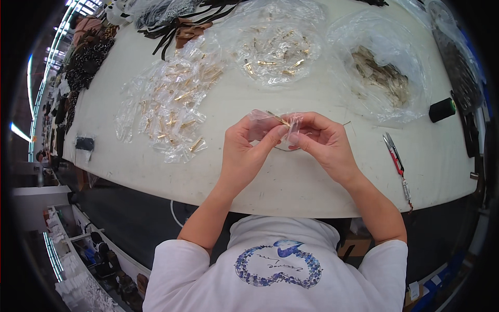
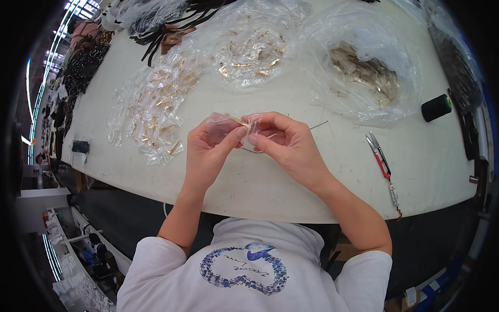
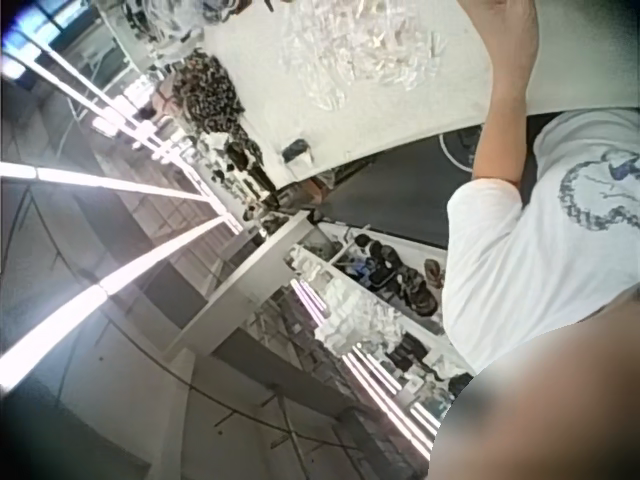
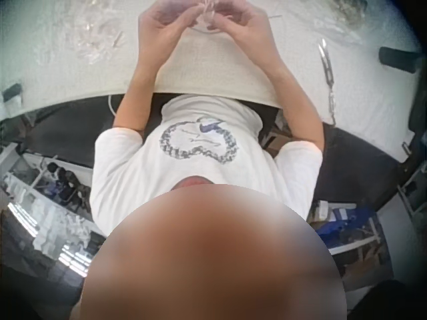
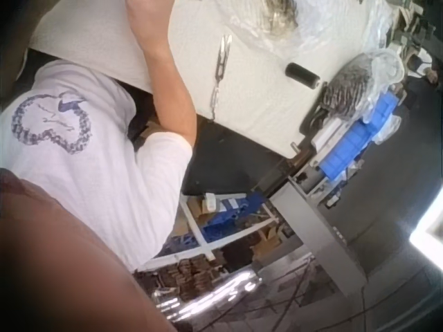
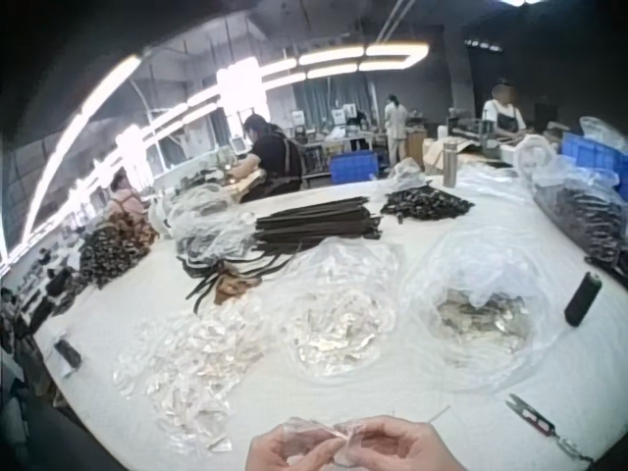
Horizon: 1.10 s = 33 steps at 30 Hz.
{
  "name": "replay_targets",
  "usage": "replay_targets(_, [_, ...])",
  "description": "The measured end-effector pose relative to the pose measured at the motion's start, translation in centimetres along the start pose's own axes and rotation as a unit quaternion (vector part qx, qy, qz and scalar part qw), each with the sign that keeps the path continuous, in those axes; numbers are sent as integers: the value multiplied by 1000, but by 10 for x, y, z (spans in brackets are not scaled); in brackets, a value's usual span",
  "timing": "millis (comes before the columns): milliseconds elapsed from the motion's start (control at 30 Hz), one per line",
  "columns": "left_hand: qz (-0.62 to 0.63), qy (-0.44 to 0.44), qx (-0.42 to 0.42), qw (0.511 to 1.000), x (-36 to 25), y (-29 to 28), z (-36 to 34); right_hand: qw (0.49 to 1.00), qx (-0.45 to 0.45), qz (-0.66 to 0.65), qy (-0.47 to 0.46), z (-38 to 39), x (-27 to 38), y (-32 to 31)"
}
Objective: The recorder is sewing small gold-colored components together using a needle and thread at a workbench.
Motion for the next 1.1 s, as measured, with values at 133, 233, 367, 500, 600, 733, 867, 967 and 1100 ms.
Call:
replay_targets(133, [-3, -27, 38, 999, 5, 9, 7, 1000, -17, 21, -1, -1, -5, -10])
replay_targets(233, [32, -74, -6, 997, 9, -8, 2, 996, -47, 80, -16, -3, 2, -17])
replay_targets(367, [-151, -37, -83, 984, 1, -70, -16, 986, -87, 133, -45, -6, 8, -30])
replay_targets(500, [-534, 318, -219, 752, -64, -60, 2, 994, -80, 68, 1, -6, 1, -25])
replay_targets(600, [-273, 182, -118, 937, -42, -35, 7, 998, -50, 9, 38, -3, -6, -13])
replay_targets(733, [-130, 69, -25, 989, -12, 7, 21, 999, -33, -5, 28, -4, -9, -10])
replay_targets(867, [-120, 64, -49, 990, -3, 10, 26, 998, -35, 55, 18, -2, -12, -12])
replay_targets(967, [-119, 18, -31, 992, 9, 8, 27, 998, -31, 42, 48, 1, -17, -11])
replay_targets(1100, [-91, -39, -8, 995, 24, 1, 38, 997, -15, 74, 27, 5, -18, -4])
Point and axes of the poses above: each hand's wrist, its own z-axis away from the middle knuckle, its own y-axis out of the palm, x = y × z, the point moved 10 cm from there along -z, towards the middle knuckle, and after that the axes turned 12 degrees about -x, right-handed, at the moved point
